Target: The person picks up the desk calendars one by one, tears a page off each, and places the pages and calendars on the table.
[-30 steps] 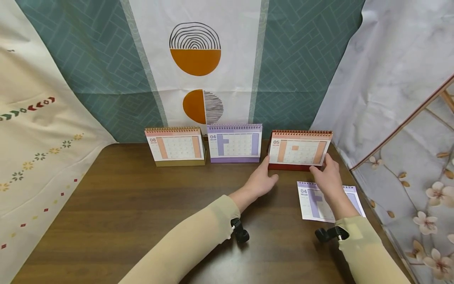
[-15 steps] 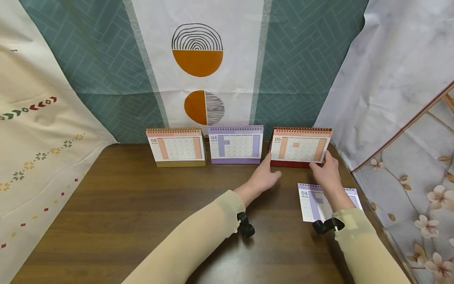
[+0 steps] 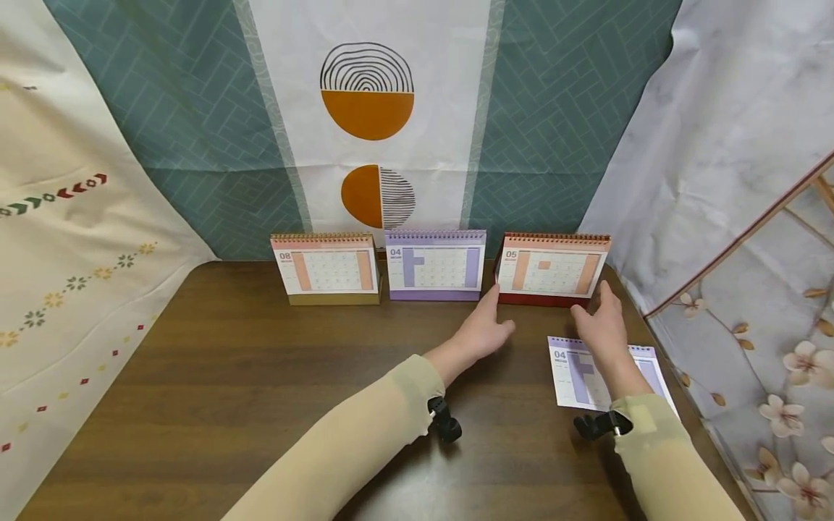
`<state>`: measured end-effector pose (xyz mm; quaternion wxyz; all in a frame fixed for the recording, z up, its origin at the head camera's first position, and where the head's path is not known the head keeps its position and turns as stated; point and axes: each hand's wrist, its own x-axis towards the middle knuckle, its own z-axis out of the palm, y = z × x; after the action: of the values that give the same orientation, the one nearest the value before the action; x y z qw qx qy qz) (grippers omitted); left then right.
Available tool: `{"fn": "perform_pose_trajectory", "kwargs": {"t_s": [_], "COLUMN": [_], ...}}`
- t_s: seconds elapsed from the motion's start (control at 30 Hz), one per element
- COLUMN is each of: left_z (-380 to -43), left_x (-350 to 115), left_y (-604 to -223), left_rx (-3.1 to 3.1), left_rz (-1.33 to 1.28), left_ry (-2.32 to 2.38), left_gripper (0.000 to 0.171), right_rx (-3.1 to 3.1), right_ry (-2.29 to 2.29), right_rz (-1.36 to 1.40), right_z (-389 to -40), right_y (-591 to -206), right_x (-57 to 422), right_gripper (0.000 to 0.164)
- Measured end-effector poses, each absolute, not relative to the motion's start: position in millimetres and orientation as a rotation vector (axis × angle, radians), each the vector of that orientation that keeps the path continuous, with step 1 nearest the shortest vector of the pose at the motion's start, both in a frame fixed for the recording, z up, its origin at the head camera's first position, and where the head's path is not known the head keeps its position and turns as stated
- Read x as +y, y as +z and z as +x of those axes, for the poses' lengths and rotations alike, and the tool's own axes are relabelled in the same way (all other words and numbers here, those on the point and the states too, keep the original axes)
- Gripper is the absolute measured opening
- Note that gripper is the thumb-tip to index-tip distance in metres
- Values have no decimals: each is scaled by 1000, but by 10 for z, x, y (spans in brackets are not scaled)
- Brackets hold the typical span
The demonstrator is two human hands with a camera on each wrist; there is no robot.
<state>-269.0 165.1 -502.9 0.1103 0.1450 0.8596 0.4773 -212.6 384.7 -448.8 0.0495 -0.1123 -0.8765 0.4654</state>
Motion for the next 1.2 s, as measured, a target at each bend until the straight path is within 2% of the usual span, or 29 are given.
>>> {"fn": "perform_pose_trajectory", "kwargs": {"t_s": [0.17, 0.33, 0.87, 1.13, 1.2], "left_z": [-2404, -2217, -2076, -2151, -2252], "left_x": [1328, 1028, 273, -30, -95], "left_y": [-4579, -4364, -4275, -4354, -4499], "left_rx": [2537, 2580, 2678, 2698, 2705], "left_rz": [536, 598, 504, 422, 429], "left_ry": [1356, 1291, 1448, 1552, 1589], "left_gripper": [75, 70, 68, 70, 71], "right_rx": [-2700, -2708, -2677, -2683, -2689], "right_ry": [1213, 1079, 958, 980, 990], "right_rz": [-253, -127, 162, 217, 233], "right_z": [-2050, -1991, -1920, -1956, -1963], "right_y": [-4474, -4459, -4403, -4427, -4430], "right_x": [3737, 3586, 3051, 2809, 2740], "right_gripper": [83, 82, 84, 84, 84]}}
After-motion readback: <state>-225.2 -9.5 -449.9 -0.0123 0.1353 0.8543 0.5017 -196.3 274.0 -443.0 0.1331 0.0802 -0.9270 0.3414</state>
